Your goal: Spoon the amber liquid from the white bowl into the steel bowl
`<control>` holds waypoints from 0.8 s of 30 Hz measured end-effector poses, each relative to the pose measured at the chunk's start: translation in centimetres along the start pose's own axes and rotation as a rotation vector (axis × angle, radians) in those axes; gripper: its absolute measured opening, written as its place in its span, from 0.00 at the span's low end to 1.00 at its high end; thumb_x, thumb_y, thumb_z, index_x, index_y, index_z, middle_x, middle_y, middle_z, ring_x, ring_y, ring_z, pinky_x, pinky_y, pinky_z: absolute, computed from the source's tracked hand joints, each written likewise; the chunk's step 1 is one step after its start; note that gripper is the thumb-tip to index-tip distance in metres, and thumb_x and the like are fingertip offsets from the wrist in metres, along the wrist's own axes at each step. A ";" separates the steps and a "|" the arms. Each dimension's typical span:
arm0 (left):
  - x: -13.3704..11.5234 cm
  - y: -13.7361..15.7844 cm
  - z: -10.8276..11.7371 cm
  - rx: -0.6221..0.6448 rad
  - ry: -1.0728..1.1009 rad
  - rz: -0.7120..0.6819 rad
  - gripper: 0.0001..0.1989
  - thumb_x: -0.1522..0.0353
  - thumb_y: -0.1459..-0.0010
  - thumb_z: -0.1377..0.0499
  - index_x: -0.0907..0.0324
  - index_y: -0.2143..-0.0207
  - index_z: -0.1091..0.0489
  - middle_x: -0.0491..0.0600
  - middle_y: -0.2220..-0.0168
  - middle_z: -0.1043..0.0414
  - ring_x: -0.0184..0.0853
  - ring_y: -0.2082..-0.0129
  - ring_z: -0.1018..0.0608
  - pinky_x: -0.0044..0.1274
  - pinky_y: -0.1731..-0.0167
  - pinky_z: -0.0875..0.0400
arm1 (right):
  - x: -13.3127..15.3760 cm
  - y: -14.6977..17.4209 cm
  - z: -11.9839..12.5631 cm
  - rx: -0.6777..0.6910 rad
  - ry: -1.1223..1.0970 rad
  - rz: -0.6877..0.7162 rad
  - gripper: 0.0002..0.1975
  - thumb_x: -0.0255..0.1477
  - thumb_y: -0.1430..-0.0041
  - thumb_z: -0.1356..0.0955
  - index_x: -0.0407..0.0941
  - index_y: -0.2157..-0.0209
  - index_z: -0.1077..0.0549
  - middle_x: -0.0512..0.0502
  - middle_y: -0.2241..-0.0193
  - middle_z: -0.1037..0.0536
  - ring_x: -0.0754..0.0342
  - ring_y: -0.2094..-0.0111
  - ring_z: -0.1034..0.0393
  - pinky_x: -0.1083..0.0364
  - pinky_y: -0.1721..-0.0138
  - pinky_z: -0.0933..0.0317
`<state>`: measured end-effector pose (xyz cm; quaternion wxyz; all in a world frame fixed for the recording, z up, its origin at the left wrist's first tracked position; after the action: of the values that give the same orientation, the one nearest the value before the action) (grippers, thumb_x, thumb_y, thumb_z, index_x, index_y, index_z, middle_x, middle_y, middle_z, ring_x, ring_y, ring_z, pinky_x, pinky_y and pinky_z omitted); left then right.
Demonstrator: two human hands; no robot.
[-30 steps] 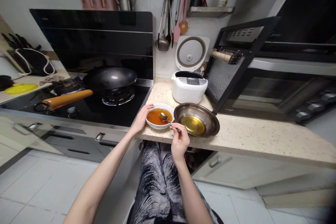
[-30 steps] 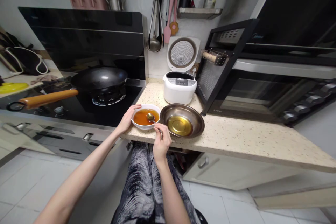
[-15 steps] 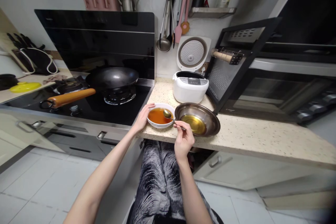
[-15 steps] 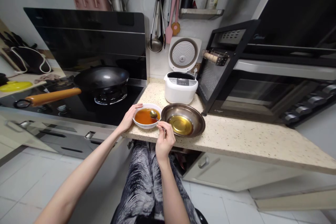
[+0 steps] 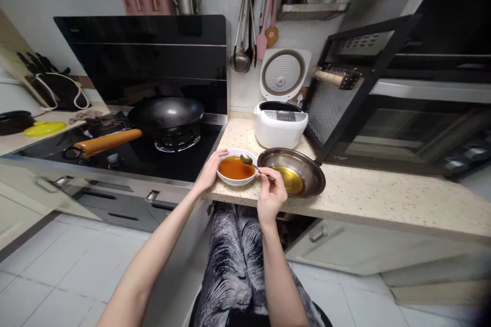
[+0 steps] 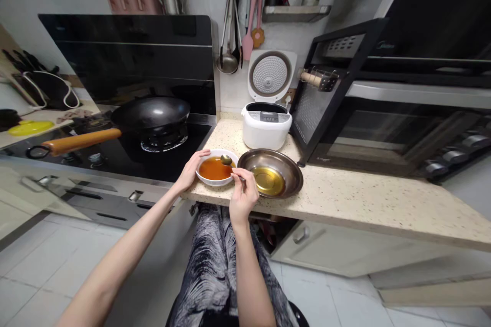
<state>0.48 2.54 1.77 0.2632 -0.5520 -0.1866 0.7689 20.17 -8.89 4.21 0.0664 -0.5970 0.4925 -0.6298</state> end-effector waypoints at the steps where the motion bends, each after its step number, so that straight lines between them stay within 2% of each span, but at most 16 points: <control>1: 0.0 0.0 0.0 0.000 0.002 -0.002 0.22 0.59 0.28 0.56 0.59 0.48 0.26 0.54 0.39 0.31 0.40 0.36 0.30 0.36 0.30 0.45 | 0.0 0.0 0.1 -0.003 0.000 0.000 0.07 0.31 0.33 0.33 0.45 0.63 0.23 0.46 0.64 0.20 0.53 0.63 0.23 0.51 0.57 0.28; 8: -0.1 0.0 0.0 0.003 0.005 0.004 0.22 0.60 0.28 0.55 0.59 0.48 0.26 0.55 0.39 0.30 0.40 0.36 0.30 0.36 0.30 0.45 | 0.2 -0.3 1.5 -0.062 -0.012 0.014 0.06 0.30 0.33 0.32 0.46 0.63 0.23 0.47 0.64 0.20 0.53 0.63 0.23 0.50 0.57 0.27; 16: -0.3 0.0 0.1 0.016 -0.018 0.002 0.22 0.60 0.28 0.56 0.60 0.48 0.27 0.56 0.39 0.31 0.41 0.36 0.31 0.38 0.30 0.45 | 0.4 -1.2 4.1 -0.118 0.086 0.080 0.06 0.31 0.33 0.33 0.45 0.62 0.24 0.45 0.64 0.20 0.52 0.62 0.23 0.49 0.57 0.26; 19: -0.1 -0.1 0.2 0.013 -0.022 -0.004 0.22 0.60 0.28 0.56 0.60 0.48 0.26 0.55 0.39 0.30 0.41 0.36 0.31 0.38 0.30 0.45 | 0.4 -1.4 4.9 -0.092 0.144 0.159 0.05 0.28 0.33 0.33 0.46 0.61 0.23 0.46 0.64 0.20 0.52 0.61 0.23 0.49 0.55 0.26; 24: 0.4 -0.1 0.2 0.007 -0.014 -0.019 0.22 0.60 0.28 0.56 0.58 0.47 0.26 0.54 0.39 0.31 0.41 0.35 0.31 0.38 0.30 0.45 | 0.2 -1.5 5.4 0.030 0.264 0.302 0.08 0.24 0.33 0.34 0.46 0.60 0.23 0.45 0.64 0.19 0.51 0.60 0.22 0.49 0.55 0.27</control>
<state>0.21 2.83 1.59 0.2710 -0.5438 -0.1909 0.7710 25.29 -11.16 4.36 0.1040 -0.4277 0.5713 -0.6927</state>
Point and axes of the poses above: each hand's wrist, its own y-axis away from the middle knuckle, its own z-axis out of the back of the hand, x = y × z, the point moved 3 cm from there along -y, towards the middle knuckle
